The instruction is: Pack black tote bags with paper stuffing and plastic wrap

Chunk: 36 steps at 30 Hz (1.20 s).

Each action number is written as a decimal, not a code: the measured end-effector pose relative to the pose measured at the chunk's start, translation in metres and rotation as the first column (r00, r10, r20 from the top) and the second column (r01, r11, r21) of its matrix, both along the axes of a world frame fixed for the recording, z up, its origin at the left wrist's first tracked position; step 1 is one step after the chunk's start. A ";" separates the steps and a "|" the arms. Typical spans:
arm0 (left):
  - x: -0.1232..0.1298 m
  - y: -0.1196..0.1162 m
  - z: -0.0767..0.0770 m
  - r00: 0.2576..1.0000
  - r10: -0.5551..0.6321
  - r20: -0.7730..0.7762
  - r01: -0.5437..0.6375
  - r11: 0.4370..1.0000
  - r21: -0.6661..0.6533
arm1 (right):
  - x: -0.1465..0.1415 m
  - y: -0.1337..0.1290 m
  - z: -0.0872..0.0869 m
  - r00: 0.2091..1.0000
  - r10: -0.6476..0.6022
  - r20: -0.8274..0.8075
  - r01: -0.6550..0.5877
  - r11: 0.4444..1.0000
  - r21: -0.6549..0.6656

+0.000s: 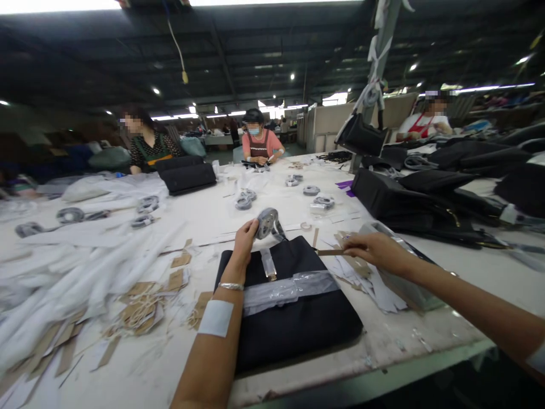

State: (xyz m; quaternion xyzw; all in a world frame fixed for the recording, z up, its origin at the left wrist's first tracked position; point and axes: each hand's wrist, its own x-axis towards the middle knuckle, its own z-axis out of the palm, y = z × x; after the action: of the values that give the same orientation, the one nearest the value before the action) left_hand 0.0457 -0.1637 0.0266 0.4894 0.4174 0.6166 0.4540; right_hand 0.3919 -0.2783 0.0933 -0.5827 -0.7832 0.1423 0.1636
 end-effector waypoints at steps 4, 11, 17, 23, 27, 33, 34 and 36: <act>0.000 -0.001 0.001 0.999 -0.023 0.045 0.024 1.000 -0.020 | -0.062 0.021 -0.001 0.915 -0.010 -0.403 -0.001 1.000 -0.027; -0.005 -0.003 0.001 0.999 -0.025 0.045 0.026 1.000 -0.001 | -0.152 0.074 -0.029 0.795 -0.104 -0.598 0.052 0.993 -0.104; -0.004 -0.003 0.004 1.000 0.007 -0.004 -0.007 1.000 0.027 | -0.180 0.098 -0.043 0.702 -0.107 -0.704 -0.002 0.988 -0.152; -0.004 -0.003 0.003 0.998 0.004 -0.066 0.000 0.998 0.056 | -0.201 0.116 -0.050 0.621 -0.118 -0.774 0.011 0.990 -0.143; -0.007 -0.002 0.001 0.992 0.002 -0.123 0.005 0.998 0.061 | -0.206 0.119 -0.061 0.537 -0.115 -0.836 0.004 0.991 -0.134; -0.004 -0.002 0.000 0.988 -0.003 -0.157 0.017 0.996 0.083 | -0.204 0.119 -0.075 0.394 -0.143 -0.908 -0.041 0.984 -0.173; -0.004 -0.002 -0.001 0.986 -0.002 -0.169 0.017 0.996 0.086 | -0.203 0.119 -0.075 0.375 -0.160 -0.913 -0.055 0.980 -0.194; -0.003 -0.002 -0.002 0.980 -0.005 -0.200 0.022 0.996 0.083 | -0.202 0.117 -0.072 0.343 -0.189 -0.920 -0.090 0.968 -0.233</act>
State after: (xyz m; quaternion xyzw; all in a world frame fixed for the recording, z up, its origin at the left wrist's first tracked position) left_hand 0.0426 -0.1657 0.0250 0.5706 0.4308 0.5784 0.3928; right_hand 0.1899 -0.1615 0.0208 -0.4347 -0.5058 0.5394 0.5141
